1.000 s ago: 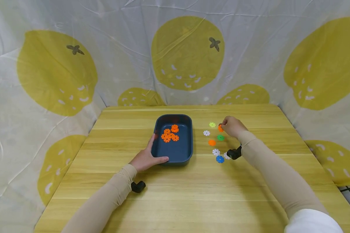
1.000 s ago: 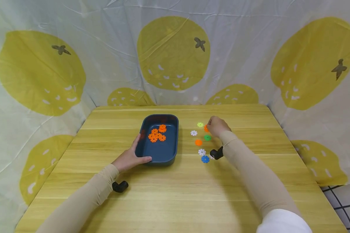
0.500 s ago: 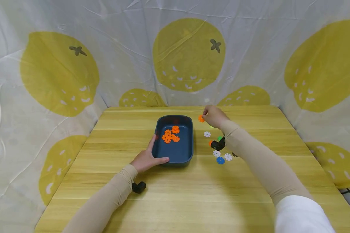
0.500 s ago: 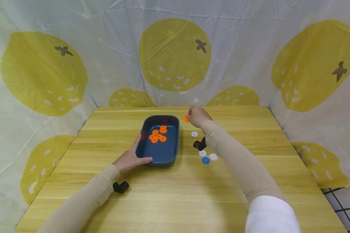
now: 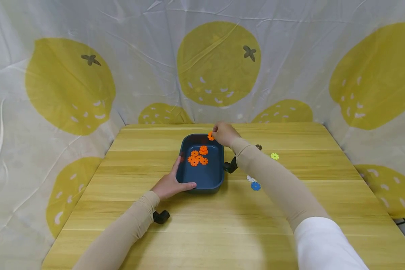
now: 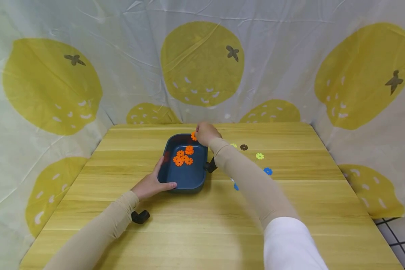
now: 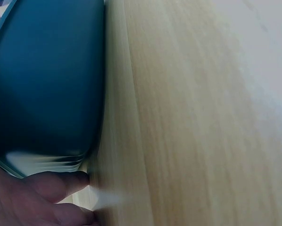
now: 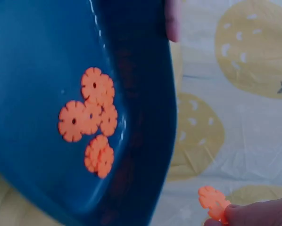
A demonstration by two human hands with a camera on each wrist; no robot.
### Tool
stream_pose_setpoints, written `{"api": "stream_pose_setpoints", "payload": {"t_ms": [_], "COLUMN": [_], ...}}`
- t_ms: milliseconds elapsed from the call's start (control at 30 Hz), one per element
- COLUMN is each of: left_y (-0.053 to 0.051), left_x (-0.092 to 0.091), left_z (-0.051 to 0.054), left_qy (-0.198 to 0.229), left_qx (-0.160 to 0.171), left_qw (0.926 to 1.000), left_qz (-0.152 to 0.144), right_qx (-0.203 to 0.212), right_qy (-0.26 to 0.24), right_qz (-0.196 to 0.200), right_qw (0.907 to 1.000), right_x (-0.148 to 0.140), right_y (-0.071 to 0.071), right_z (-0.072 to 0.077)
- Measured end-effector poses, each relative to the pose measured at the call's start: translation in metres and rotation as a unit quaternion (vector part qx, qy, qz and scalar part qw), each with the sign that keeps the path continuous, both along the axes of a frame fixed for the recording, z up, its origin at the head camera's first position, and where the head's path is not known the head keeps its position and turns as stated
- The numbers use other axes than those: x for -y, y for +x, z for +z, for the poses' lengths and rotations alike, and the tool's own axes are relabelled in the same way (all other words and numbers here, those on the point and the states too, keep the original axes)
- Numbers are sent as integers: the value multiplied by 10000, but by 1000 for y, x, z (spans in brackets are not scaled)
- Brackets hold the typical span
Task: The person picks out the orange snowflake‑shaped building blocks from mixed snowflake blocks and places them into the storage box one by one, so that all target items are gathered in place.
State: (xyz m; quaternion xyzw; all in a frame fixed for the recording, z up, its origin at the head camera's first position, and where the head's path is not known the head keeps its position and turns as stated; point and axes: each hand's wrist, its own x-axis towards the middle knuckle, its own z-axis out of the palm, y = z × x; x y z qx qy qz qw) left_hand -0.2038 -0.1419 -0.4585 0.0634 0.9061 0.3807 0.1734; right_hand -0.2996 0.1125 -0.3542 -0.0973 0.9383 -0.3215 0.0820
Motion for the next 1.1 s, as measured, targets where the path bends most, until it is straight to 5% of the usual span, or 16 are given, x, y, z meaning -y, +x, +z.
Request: {"api": "stream_pose_setpoints", "payload": {"t_ms": [400,1100], "left_y": [-1,-1], "left_x": [0,1], "left_z": [1,1], "left_qy": [8,30], "left_qx": [-27,-3], "left_qw": [10000,10000], "left_qz": [-42,-71], "right_qx": [34,12], "right_qy": [170,259], "right_qz": [136,131], "right_qw": [9998,9996], "right_x": [27,21], "right_y": [-5,-1], "right_z": [-15,-18]}}
